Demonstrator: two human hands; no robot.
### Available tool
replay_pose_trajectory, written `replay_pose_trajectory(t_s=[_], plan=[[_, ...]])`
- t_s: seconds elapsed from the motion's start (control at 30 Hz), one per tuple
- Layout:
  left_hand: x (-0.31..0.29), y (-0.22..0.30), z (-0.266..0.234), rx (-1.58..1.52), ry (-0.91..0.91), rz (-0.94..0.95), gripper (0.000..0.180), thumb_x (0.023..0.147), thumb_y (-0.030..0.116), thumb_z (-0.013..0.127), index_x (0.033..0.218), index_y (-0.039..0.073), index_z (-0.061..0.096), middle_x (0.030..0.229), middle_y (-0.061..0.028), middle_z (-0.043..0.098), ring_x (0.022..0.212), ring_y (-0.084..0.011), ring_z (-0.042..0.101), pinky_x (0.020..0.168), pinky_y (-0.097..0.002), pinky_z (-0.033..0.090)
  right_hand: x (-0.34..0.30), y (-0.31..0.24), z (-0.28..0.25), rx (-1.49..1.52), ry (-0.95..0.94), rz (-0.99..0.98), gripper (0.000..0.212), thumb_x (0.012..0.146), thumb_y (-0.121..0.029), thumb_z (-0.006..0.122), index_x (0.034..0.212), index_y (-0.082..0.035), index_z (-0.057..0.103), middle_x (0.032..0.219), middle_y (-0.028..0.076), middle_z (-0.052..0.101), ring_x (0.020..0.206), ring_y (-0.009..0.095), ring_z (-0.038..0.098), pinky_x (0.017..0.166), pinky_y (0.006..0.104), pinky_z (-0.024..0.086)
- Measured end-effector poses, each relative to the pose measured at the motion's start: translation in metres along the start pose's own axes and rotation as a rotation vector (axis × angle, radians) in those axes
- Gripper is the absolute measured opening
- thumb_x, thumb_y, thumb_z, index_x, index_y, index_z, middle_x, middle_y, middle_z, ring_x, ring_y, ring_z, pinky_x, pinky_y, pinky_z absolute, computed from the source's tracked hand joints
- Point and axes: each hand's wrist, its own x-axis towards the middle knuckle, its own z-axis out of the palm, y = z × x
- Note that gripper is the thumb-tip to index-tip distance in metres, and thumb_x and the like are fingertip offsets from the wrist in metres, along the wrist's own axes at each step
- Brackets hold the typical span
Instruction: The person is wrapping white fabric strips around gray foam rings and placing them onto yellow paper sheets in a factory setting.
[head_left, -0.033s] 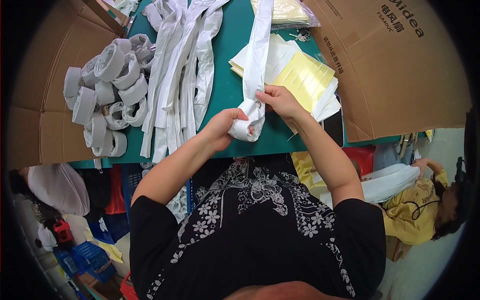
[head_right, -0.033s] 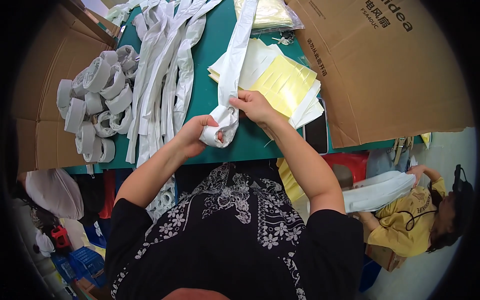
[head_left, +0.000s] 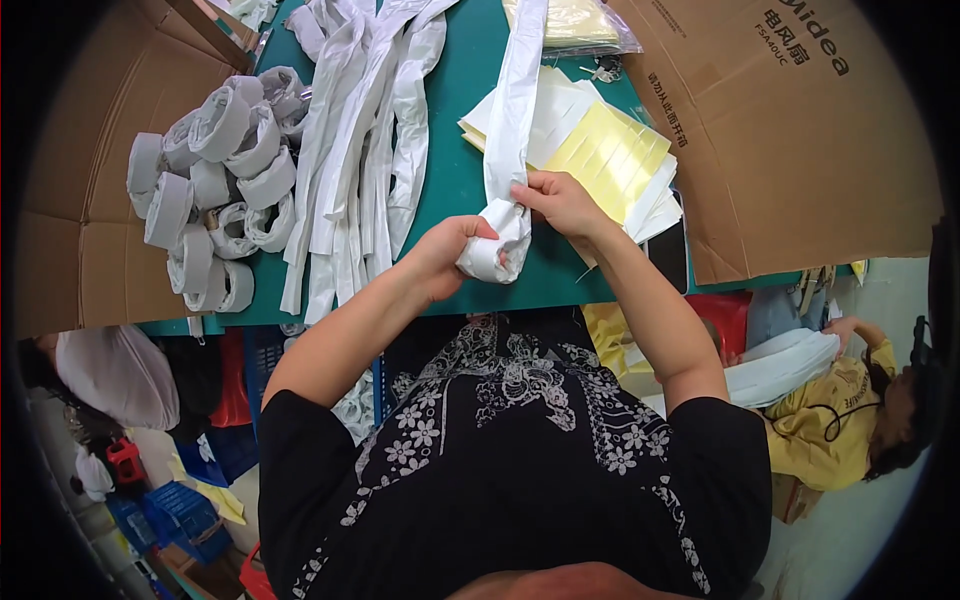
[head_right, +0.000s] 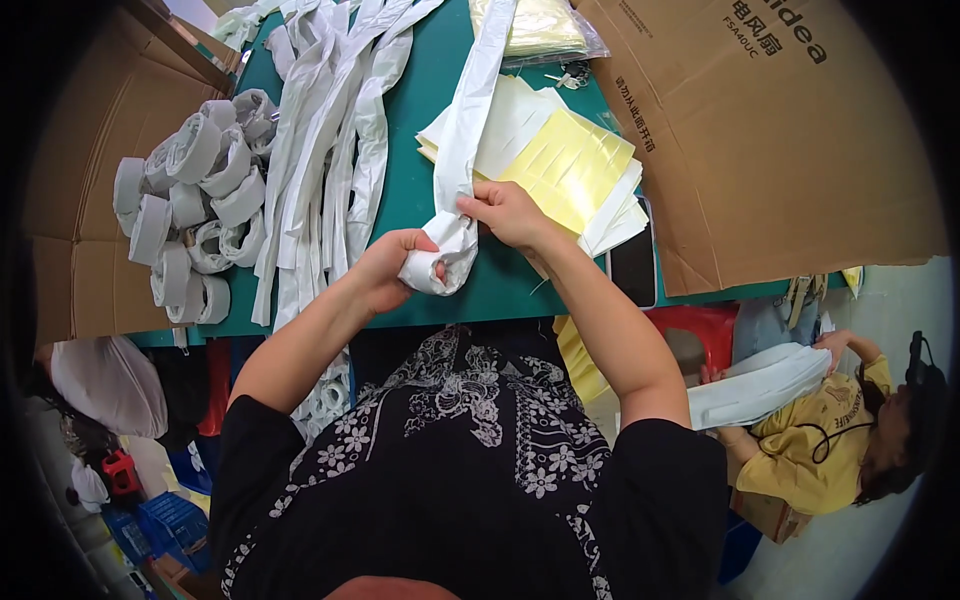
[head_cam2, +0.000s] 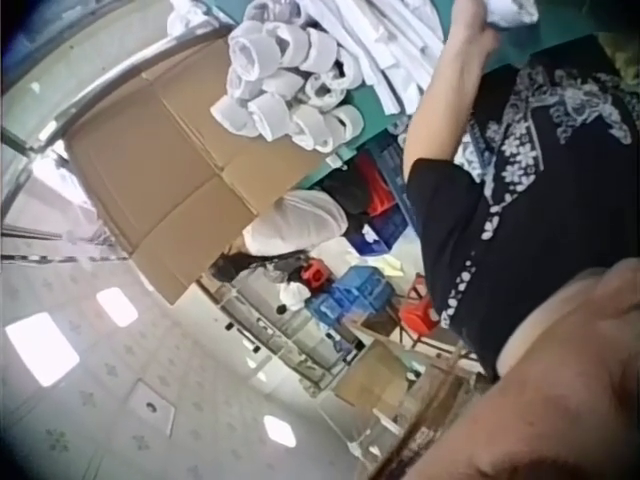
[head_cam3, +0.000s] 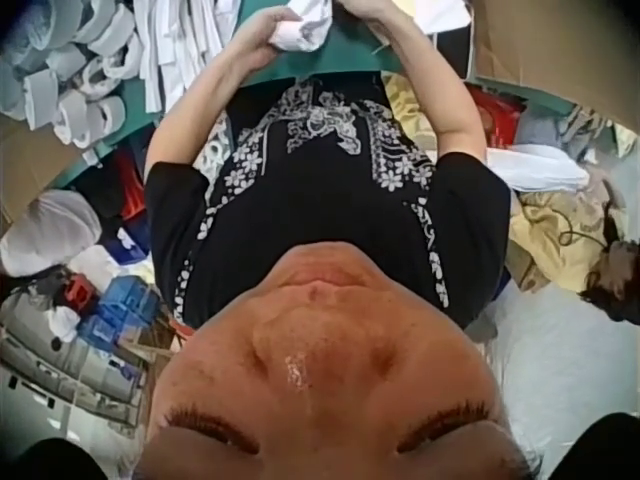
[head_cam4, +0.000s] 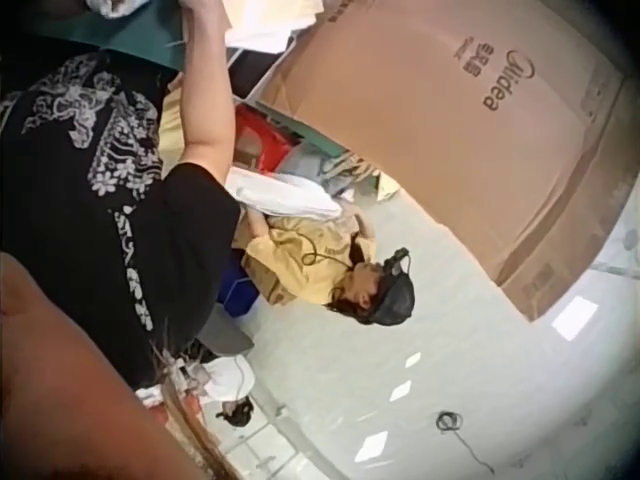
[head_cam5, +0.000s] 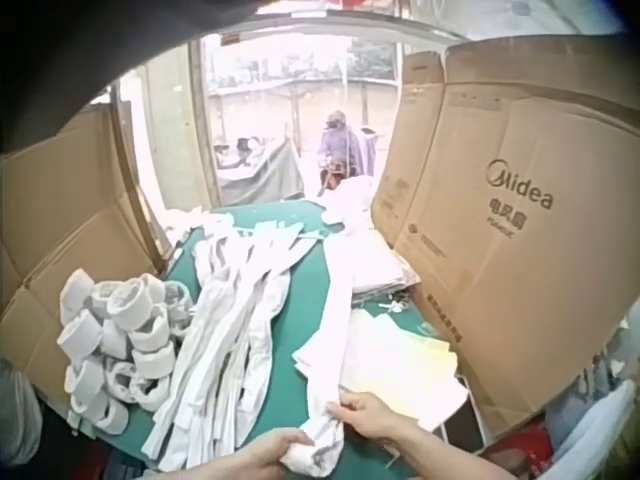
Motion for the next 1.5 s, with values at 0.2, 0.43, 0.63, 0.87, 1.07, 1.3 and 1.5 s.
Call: replay_pose_trajectory(t_s=[0.2,0.43,0.63,0.87,1.07,1.3,1.5], plan=[[-0.013,0.013,0.023,-0.102,0.054,0.015,0.026,0.085,0.020,0.050,0.103,0.002,0.056,0.093,-0.0067,0.062,0.082,-0.0174,0.061,0.076,-0.0341,0.049,-0.004,0.002,-0.013,-0.432,-0.185,-0.222,0.019,0.087,-0.016,0.055,0.091,0.000,0.064,0.079,0.001,0.062,0.068,0.006,0.052,0.059,0.0207,0.041],[-0.009,-0.014,0.014,-0.064,0.037,0.112,0.028,0.087,0.019,0.049,0.109,0.002,0.053,0.096,-0.0073,0.062,0.082,-0.0165,0.062,0.076,-0.0326,0.050,-0.010,0.000,0.008,-0.046,-0.133,-0.108,0.023,0.076,-0.004,0.060,0.098,0.002,0.057,0.087,0.006,0.064,0.081,0.014,0.061,0.072,0.0257,0.048],[-0.004,-0.023,0.005,-0.229,0.159,0.220,0.027,0.088,0.020,0.050,0.107,0.002,0.054,0.094,-0.0076,0.063,0.081,-0.0159,0.062,0.074,-0.0316,0.050,-0.027,0.010,0.020,-0.465,-0.181,-0.397,0.032,0.078,-0.007,0.062,0.106,0.002,0.051,0.090,0.008,0.064,0.081,0.014,0.061,0.073,0.0288,0.048],[-0.002,-0.005,0.001,0.032,0.157,0.104,0.036,0.090,0.036,0.050,0.103,0.003,0.058,0.093,-0.0065,0.063,0.084,-0.0158,0.062,0.074,-0.0315,0.049,-0.028,0.011,0.015,-0.172,-0.259,-0.281,0.021,0.083,-0.010,0.057,0.100,0.002,0.055,0.084,0.005,0.063,0.075,0.009,0.058,0.068,0.0236,0.047],[-0.007,-0.003,-0.029,0.385,0.139,0.323,0.035,0.090,0.033,0.052,0.105,0.003,0.059,0.095,-0.0056,0.063,0.087,-0.0166,0.060,0.079,-0.0331,0.046,-0.022,0.016,0.018,0.017,-0.050,-0.023,0.016,0.084,-0.010,0.057,0.094,0.003,0.059,0.083,0.006,0.064,0.064,0.007,0.057,0.060,0.0233,0.048],[-0.024,0.011,-0.027,1.650,0.101,1.340,0.052,0.069,0.014,0.069,0.117,0.004,0.051,0.117,-0.0106,0.052,0.105,-0.0288,0.049,0.089,-0.0389,0.040,-0.024,0.024,0.016,0.547,-0.064,0.323,0.012,0.087,-0.009,0.052,0.095,-0.001,0.058,0.083,0.005,0.063,0.065,0.012,0.060,0.060,0.0257,0.050],[-0.008,0.002,-0.026,1.734,-0.043,1.399,0.045,0.068,0.013,0.067,0.110,0.005,0.055,0.116,-0.0096,0.052,0.105,-0.0282,0.050,0.090,-0.0373,0.041,-0.029,0.016,0.042,0.548,0.102,0.154,0.025,0.093,-0.021,0.038,0.102,-0.006,0.055,0.089,0.004,0.061,0.074,0.012,0.059,0.062,0.0272,0.048]])
